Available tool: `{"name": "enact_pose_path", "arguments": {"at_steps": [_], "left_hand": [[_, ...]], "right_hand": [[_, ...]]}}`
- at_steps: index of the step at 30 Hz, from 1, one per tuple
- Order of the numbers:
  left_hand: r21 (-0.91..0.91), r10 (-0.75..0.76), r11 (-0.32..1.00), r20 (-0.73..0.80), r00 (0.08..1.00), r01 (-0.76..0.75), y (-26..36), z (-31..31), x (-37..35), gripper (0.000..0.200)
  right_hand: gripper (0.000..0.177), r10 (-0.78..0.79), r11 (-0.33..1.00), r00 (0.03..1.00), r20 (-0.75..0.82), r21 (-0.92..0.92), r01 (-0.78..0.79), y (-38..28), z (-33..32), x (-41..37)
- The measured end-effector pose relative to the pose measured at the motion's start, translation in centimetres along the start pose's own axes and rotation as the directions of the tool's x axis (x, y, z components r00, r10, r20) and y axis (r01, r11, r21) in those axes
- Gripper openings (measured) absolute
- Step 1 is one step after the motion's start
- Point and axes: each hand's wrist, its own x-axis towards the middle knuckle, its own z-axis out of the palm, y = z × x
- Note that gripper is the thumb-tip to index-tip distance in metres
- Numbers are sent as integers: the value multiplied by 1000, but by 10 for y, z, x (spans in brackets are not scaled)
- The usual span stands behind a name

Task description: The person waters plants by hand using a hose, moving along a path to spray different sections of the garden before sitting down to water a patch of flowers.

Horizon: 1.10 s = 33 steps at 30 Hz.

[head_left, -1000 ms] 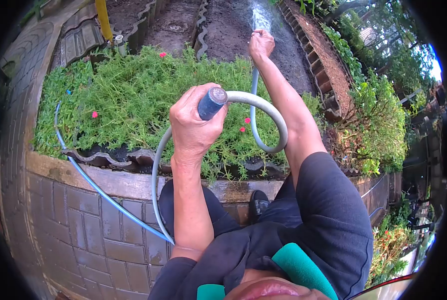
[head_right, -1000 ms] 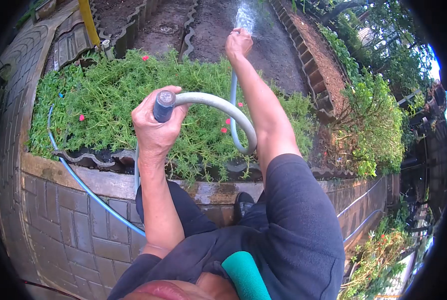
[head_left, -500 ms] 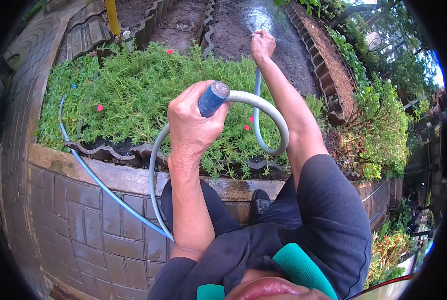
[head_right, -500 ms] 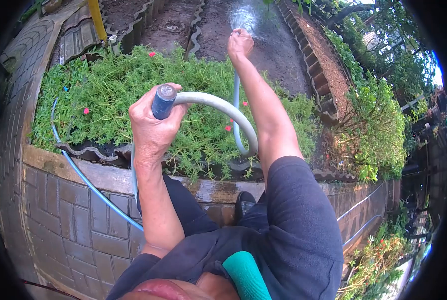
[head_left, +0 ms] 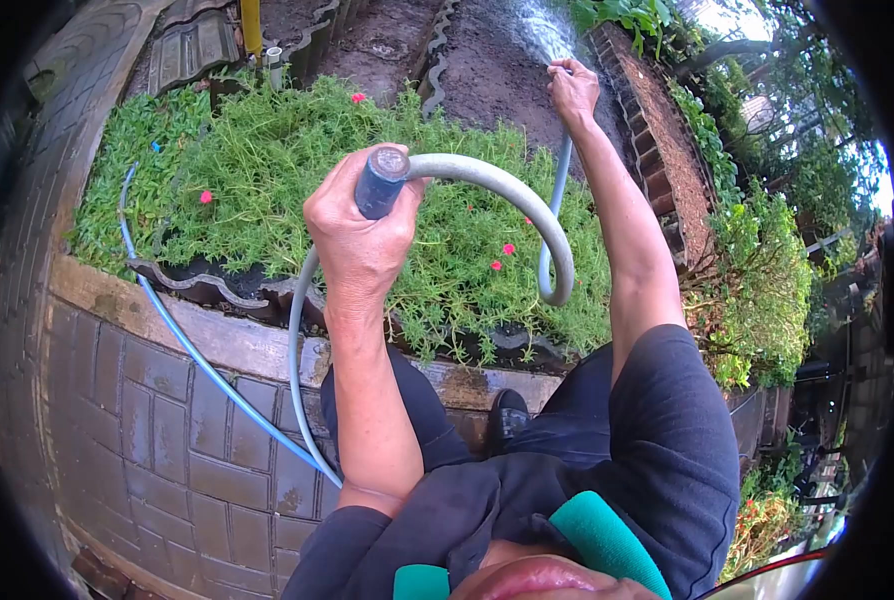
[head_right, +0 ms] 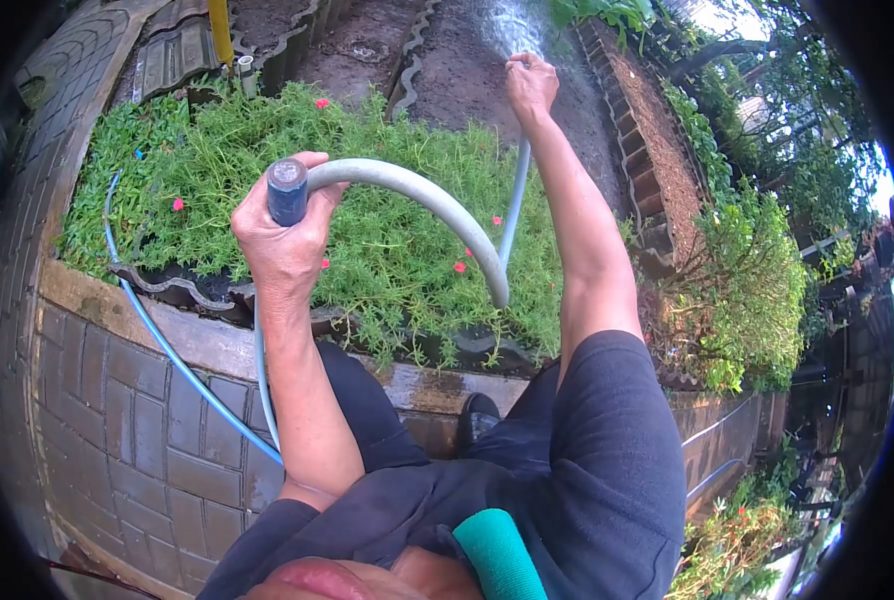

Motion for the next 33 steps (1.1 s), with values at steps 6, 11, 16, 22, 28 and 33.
{"name": "enact_pose_path", "arguments": {"at_steps": [6,11,16,22,28,33], "left_hand": [[-94,-7,996,-36,999,4,0,3,0,23],[-194,-52,980,-33,998,44,5,9,-2,22],[-179,-43,983,15,999,45,6,7,-1,22],[-178,-48,982,109,993,67,11,13,-1,21],[-157,-70,983,173,982,98,11,20,-3,20],[-237,-157,954,116,981,181,7,14,1,20]], "right_hand": [[15,131,986,982,136,83,-143,-11,-7,-23],[13,177,976,956,235,86,-202,-11,8,-45],[13,47,993,997,56,104,-53,-11,18,-35],[15,-3,998,996,-94,55,9,-18,20,-13],[17,-60,998,989,-137,-33,56,-23,22,-2],[18,-82,993,993,-87,-92,74,-31,21,14]]}}
